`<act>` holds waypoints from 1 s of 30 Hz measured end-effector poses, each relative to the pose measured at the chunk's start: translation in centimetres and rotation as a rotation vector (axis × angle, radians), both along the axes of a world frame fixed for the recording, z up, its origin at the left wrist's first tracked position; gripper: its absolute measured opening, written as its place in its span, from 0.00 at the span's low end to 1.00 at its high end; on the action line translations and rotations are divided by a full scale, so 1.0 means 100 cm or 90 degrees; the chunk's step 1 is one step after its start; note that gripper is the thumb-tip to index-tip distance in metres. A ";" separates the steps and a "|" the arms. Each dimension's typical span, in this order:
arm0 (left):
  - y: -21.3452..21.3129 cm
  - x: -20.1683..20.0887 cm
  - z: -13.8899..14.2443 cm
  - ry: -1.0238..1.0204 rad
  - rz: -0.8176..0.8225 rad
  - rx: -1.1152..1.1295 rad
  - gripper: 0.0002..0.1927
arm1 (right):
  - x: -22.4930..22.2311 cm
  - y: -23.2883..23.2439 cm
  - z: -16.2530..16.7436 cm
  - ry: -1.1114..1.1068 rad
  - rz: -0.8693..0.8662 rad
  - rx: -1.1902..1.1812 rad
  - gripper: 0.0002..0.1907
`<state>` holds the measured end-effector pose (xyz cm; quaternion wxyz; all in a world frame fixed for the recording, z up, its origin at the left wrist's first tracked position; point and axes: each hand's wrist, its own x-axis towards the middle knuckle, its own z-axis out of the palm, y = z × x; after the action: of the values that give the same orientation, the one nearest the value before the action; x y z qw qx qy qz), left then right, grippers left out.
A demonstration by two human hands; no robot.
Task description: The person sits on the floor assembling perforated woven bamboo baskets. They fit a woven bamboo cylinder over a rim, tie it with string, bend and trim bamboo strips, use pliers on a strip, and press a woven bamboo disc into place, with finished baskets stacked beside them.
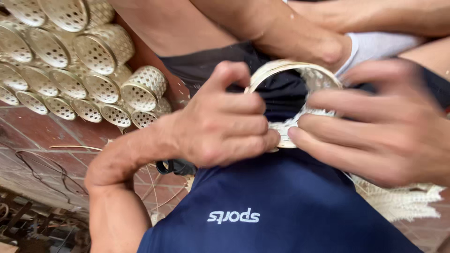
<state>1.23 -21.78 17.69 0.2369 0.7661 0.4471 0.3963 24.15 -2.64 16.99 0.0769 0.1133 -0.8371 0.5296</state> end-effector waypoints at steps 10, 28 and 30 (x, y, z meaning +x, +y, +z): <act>0.019 0.057 -0.009 0.072 0.356 -0.048 0.14 | -0.022 -0.016 -0.024 -0.205 -0.391 0.143 0.03; 0.004 0.061 -0.045 0.253 0.425 -0.104 0.19 | -0.034 -0.011 -0.024 -0.075 -0.251 0.529 0.14; 0.007 0.058 -0.039 0.247 0.418 -0.100 0.20 | -0.038 -0.010 -0.023 -0.071 -0.242 0.499 0.14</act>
<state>7.05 -21.11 13.81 0.0665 0.6227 0.7337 0.2635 20.33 -3.61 14.72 0.0791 -0.0507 -0.9837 0.1535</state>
